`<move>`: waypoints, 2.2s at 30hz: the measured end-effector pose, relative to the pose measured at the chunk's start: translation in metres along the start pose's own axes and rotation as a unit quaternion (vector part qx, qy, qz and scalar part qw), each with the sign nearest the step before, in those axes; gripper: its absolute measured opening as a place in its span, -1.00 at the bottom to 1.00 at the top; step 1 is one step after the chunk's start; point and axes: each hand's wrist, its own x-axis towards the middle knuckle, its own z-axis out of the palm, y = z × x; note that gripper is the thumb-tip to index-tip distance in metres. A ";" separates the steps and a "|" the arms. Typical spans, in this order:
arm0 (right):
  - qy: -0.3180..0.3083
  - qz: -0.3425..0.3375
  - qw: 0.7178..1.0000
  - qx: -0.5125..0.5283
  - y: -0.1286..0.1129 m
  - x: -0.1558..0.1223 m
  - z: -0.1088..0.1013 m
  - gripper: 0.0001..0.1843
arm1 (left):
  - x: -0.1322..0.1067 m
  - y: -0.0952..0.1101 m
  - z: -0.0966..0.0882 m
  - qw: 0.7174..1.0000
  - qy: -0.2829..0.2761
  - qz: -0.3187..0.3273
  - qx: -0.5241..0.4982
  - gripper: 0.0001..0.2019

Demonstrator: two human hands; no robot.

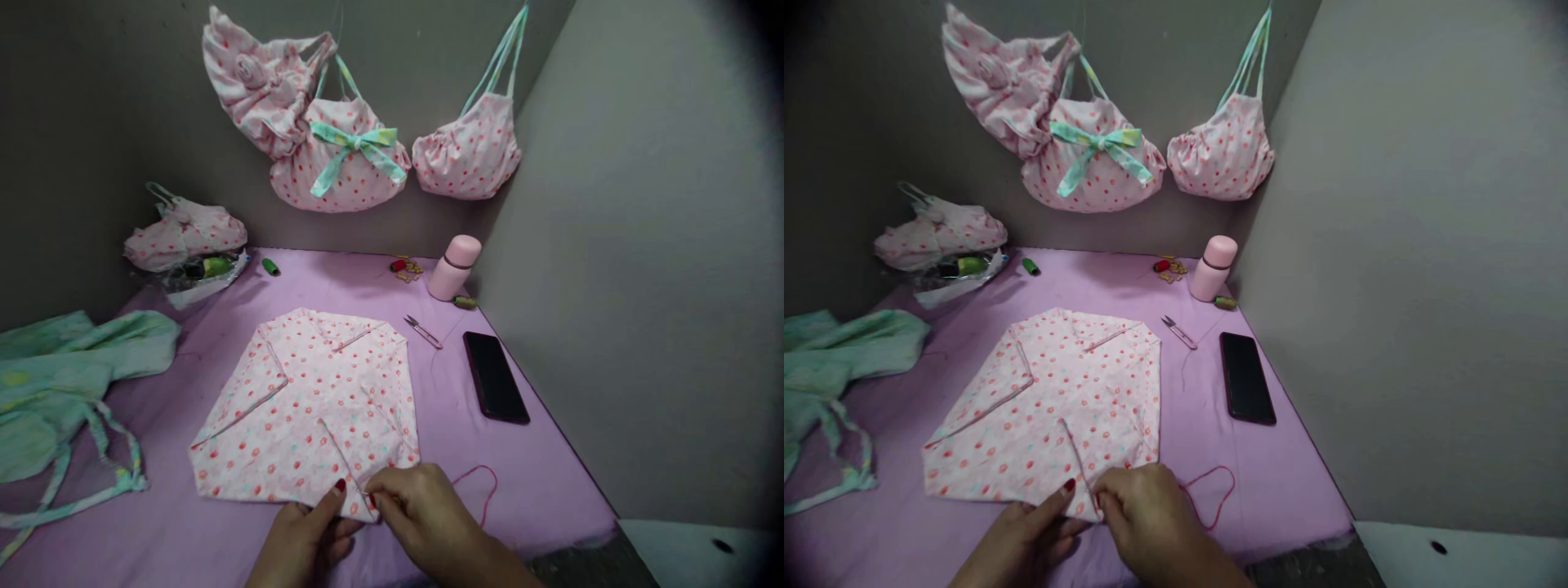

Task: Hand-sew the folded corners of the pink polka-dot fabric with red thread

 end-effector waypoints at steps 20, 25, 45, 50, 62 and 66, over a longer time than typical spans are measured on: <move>-0.002 0.000 1.000 -0.028 -0.001 0.000 0.005 -0.76 | 0.003 -0.002 -0.003 1.000 0.004 -0.002 0.001 -0.67; -0.014 0.002 0.999 -0.033 -0.001 0.001 0.006 -0.76 | 0.005 -0.002 -0.003 1.000 0.003 -0.009 0.006 -0.64; -0.001 0.026 0.997 -0.077 -0.003 0.003 0.011 -0.75 | 0.007 -0.003 -0.006 0.999 0.016 0.014 0.025 -0.57; 0.011 0.043 0.998 0.049 0.005 0.003 0.014 -0.78 | 0.004 0.000 0.000 1.000 0.018 0.005 0.020 -0.57; 0.023 0.063 0.984 0.164 0.012 0.003 0.025 -0.84 | -0.001 0.002 0.000 0.999 0.033 0.017 0.033 -0.60; 0.008 0.048 0.996 0.077 0.009 0.004 0.019 -0.82 | -0.002 0.001 0.000 0.999 0.029 0.019 0.025 -0.59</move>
